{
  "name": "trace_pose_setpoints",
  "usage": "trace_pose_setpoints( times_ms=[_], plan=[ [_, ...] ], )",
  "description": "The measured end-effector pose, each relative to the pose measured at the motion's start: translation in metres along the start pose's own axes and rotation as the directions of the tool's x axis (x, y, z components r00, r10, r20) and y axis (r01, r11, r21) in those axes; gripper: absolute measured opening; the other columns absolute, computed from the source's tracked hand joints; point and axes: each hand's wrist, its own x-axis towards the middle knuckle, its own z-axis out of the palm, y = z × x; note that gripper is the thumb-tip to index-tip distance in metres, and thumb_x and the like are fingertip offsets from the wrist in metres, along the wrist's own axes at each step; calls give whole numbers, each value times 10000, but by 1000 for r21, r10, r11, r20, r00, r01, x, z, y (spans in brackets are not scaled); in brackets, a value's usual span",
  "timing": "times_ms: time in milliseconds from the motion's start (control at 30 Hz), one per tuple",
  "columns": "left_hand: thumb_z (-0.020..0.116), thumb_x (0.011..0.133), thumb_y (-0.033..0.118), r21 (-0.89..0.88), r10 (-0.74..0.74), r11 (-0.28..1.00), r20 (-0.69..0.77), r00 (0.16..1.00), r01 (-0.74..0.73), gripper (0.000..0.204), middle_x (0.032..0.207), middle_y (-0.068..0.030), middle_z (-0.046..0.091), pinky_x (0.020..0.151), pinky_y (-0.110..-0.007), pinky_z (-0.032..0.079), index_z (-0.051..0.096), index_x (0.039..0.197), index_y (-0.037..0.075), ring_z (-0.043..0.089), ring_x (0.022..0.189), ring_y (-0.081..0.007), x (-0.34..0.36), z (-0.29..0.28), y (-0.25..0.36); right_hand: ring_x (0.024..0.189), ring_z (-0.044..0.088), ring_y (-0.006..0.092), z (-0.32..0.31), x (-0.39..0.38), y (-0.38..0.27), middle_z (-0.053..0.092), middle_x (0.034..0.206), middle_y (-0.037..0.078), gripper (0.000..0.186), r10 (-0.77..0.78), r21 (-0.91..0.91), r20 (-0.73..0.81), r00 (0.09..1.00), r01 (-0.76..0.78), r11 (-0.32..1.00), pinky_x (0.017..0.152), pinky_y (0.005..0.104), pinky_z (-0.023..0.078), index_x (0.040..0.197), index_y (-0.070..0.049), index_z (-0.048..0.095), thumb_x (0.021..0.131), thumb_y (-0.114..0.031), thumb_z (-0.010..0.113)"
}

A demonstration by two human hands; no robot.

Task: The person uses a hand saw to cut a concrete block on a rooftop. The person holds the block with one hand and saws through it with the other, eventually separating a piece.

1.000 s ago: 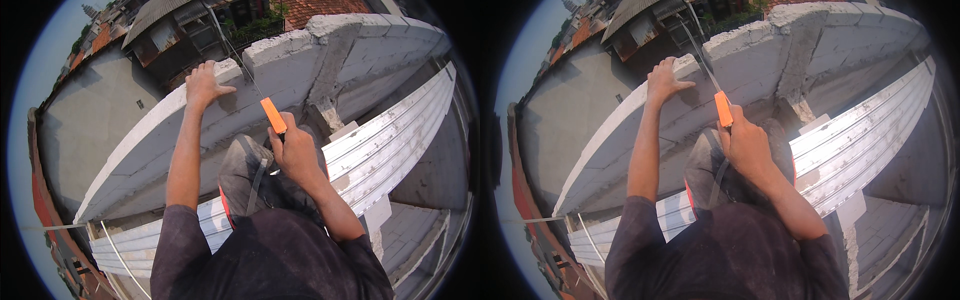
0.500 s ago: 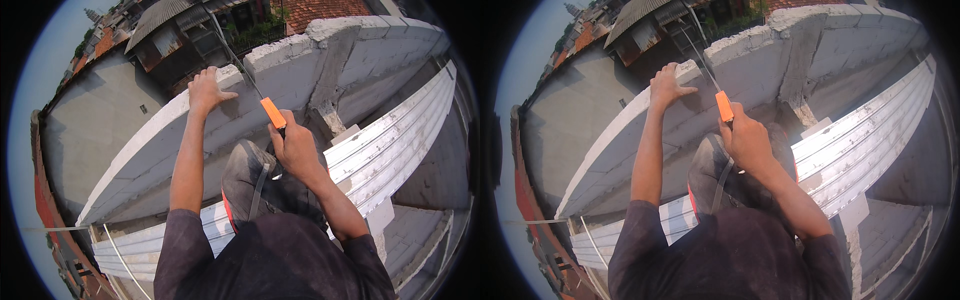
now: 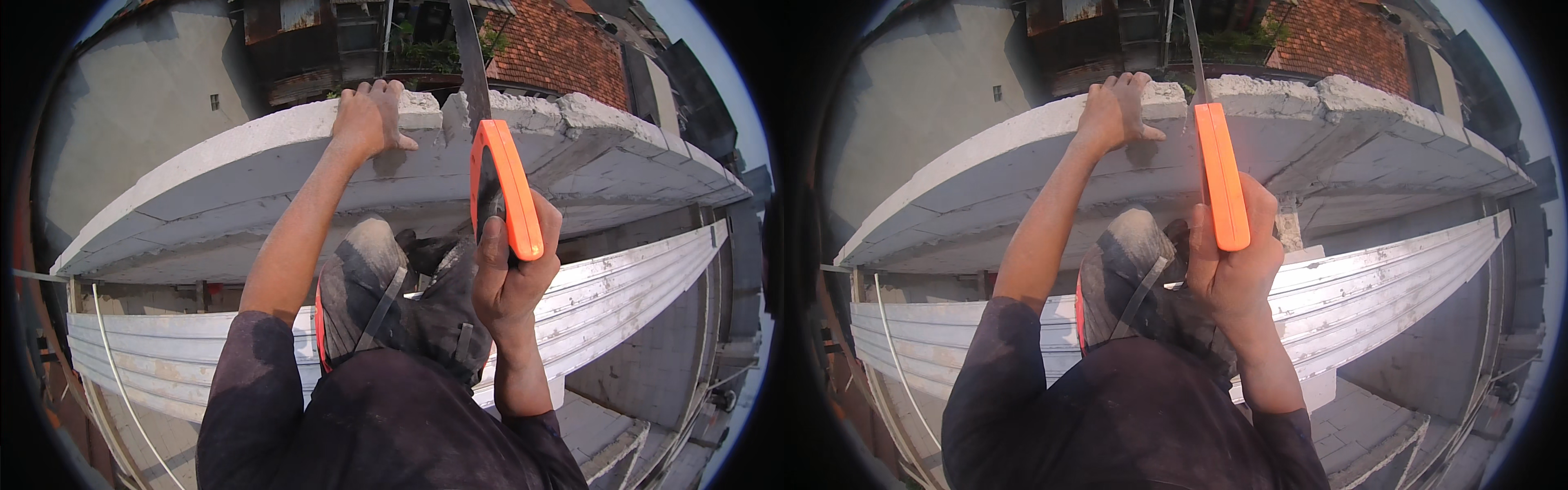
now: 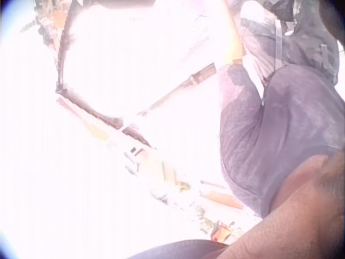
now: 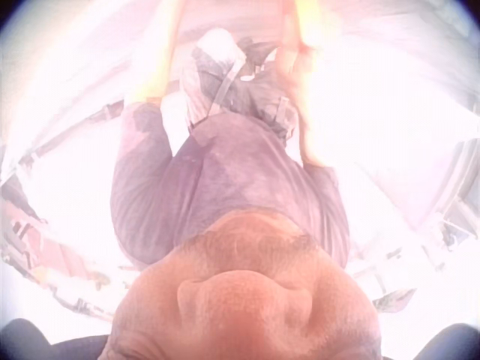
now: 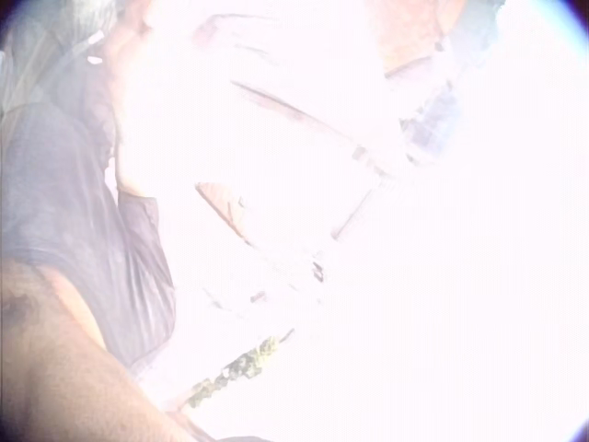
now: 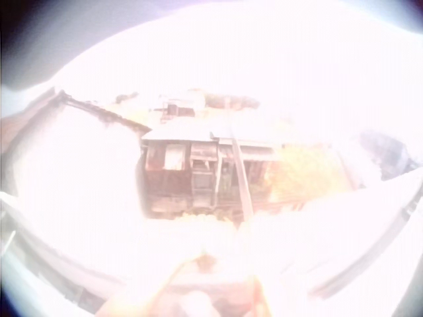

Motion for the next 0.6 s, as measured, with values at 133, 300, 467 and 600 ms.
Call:
trace_pose_setpoints(
  times_ms=[133,300,467,600],
  plan=[
    [964,652,583,-27,18,999,2,1000,-18,1049,1351,-147,662,1092,-488,467,556,1461,54,606,1305,-344,1,-3,-2,737,747,393,24,11,21,724,854,219,330,111,-197,94,989,-91,976,662,451,560,1349,-18,526,1059,-114,650],
    [965,648,589,-58,22,998,-54,998,-25,1025,1343,-144,664,1085,-490,468,569,1432,59,608,1297,-339,-1,-1,-2,753,730,317,35,-5,24,719,888,205,270,173,-193,124,977,-147,970,715,385,550,1328,15,571,1101,-128,595],
    [969,650,585,-26,-8,1000,15,1000,8,1019,1350,-141,662,1086,-489,463,569,1426,60,599,1312,-335,-3,-5,-1,780,767,336,11,0,7,744,1039,190,330,-44,-92,28,999,46,995,726,403,586,1374,2,575,1076,-127,634],
    [974,646,585,-39,1,999,-10,1000,-1,1032,1362,-140,661,1092,-493,460,562,1433,61,595,1324,-333,-3,-3,-1,753,762,356,19,4,19,747,987,196,329,-54,-99,22,998,56,994,710,430,581,1365,-5,572,1062,-107,650]
  ],
)
